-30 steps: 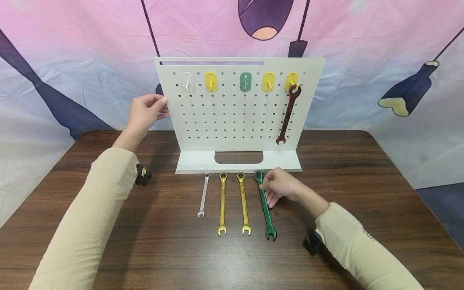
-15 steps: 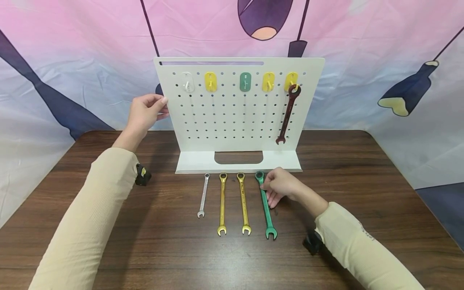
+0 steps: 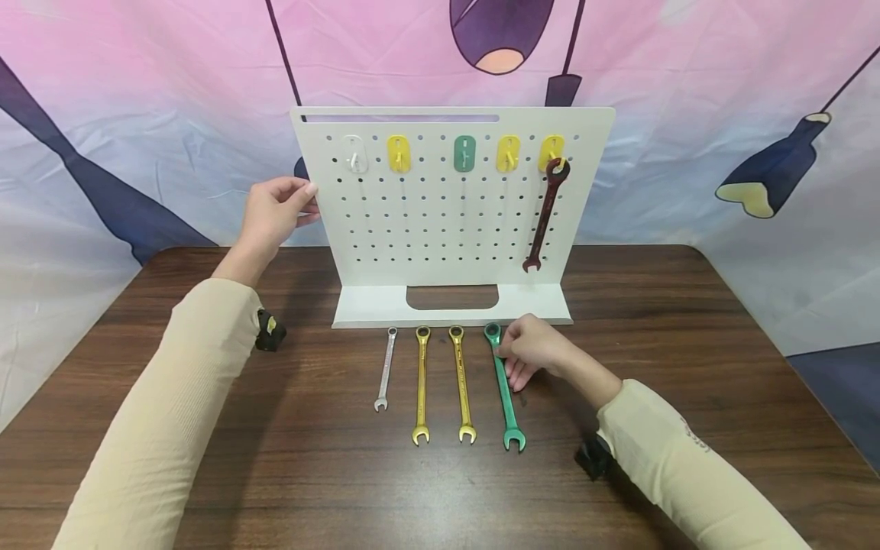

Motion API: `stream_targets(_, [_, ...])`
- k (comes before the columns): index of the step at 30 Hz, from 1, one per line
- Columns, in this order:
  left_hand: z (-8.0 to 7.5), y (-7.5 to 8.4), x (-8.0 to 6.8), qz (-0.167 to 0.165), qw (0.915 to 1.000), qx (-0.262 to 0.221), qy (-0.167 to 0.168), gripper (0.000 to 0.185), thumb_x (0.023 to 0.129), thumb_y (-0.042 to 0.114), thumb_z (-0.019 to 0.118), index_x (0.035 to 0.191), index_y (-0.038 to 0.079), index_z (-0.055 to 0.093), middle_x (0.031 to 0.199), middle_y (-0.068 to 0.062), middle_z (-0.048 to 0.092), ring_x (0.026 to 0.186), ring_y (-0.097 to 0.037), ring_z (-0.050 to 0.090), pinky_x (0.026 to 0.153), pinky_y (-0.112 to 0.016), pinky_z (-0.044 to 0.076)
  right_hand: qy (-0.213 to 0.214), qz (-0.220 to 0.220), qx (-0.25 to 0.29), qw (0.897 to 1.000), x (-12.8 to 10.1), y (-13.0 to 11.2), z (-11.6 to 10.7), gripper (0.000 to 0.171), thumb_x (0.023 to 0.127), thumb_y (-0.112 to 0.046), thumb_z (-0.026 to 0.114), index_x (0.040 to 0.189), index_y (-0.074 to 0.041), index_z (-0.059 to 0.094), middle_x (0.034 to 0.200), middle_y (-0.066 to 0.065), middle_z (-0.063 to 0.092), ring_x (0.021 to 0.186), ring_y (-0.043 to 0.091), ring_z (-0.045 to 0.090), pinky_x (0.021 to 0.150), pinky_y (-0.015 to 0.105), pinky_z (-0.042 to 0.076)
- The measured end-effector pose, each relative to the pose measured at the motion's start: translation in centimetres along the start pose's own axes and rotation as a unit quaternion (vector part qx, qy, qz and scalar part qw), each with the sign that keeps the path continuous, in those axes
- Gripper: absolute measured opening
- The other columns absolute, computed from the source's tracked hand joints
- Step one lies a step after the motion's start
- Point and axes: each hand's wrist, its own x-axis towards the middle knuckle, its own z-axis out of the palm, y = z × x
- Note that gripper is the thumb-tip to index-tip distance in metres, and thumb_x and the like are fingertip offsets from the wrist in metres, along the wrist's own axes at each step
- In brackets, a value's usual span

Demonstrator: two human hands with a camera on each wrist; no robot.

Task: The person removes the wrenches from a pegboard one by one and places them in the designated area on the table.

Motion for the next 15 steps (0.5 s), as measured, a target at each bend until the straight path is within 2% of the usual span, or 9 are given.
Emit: stream_targets(15, [0.02,-0.02,0.03,-0.003,1.0000,0.000,0.000,0.029,0.091,0.023,0.057,0.100,-0.004,0.062,0.082,-0.005,0.060,0.076,-0.012,0.059,0.075,-0.023,0.056,0.002,-0.015,-0.004,1.000,-0.22,-0.07,-0.98,0.014,0.090,-0.004,0.054,0.088,0.010,0.053,0.066,0.014,0.058,0.050,0.018,0.058,0.049,0.033,0.057])
